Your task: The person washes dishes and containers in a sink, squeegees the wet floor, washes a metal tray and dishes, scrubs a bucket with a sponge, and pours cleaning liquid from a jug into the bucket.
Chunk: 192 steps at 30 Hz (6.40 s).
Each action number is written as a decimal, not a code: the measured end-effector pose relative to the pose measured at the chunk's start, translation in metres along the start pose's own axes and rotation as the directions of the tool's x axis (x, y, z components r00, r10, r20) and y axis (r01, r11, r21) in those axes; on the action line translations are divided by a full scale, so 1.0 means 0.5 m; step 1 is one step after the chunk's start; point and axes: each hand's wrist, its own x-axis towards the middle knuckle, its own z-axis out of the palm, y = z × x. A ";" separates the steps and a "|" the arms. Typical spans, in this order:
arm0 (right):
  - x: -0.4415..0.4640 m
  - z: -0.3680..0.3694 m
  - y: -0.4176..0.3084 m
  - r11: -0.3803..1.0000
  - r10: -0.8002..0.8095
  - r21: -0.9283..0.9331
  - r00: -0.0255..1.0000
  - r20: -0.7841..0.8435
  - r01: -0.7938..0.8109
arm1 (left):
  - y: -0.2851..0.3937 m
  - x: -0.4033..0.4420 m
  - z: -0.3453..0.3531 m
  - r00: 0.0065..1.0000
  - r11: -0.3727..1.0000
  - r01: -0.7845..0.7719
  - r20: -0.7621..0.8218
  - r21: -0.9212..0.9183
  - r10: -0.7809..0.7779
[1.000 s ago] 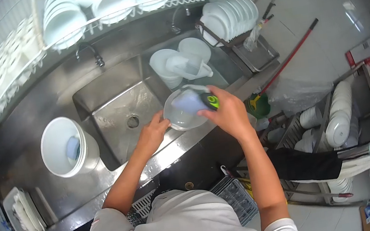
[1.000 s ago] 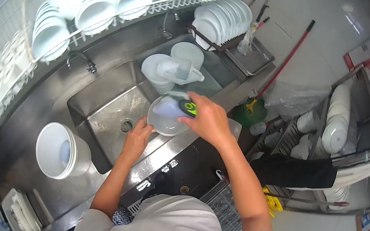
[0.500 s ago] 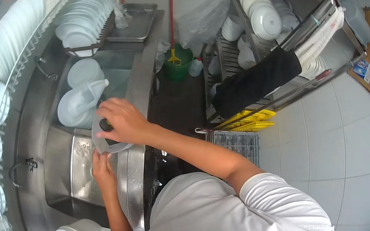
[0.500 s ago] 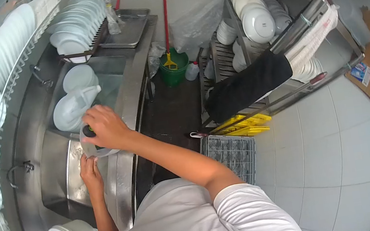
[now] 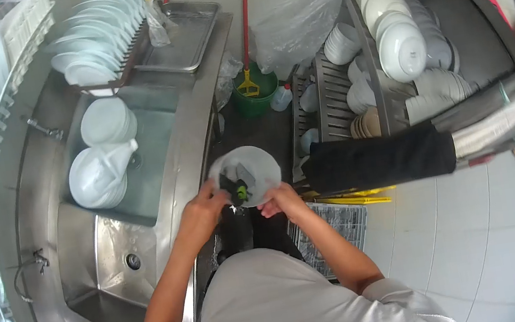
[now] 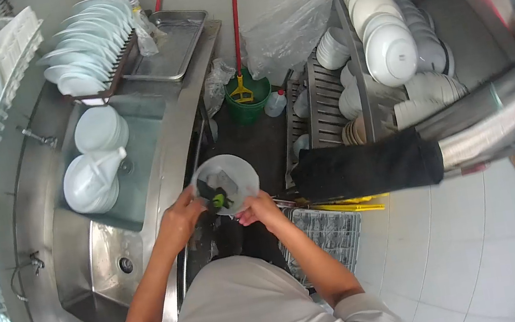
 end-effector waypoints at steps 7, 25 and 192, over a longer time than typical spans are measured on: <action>0.363 -0.249 0.082 0.914 0.179 0.399 0.955 -0.237 -0.072 | -0.135 0.400 0.091 0.998 0.995 0.060 -0.013 0.084 -0.059; 1.197 -0.954 0.432 0.245 0.327 0.947 0.902 -0.283 0.208 | -0.379 0.586 0.240 0.949 0.919 0.240 0.123 0.314 -0.290; 0.244 0.723 -0.105 -0.336 -0.247 -0.618 0.567 0.786 0.711 | -0.864 -0.674 0.582 -0.228 -0.090 0.926 -0.352 -0.368 -0.908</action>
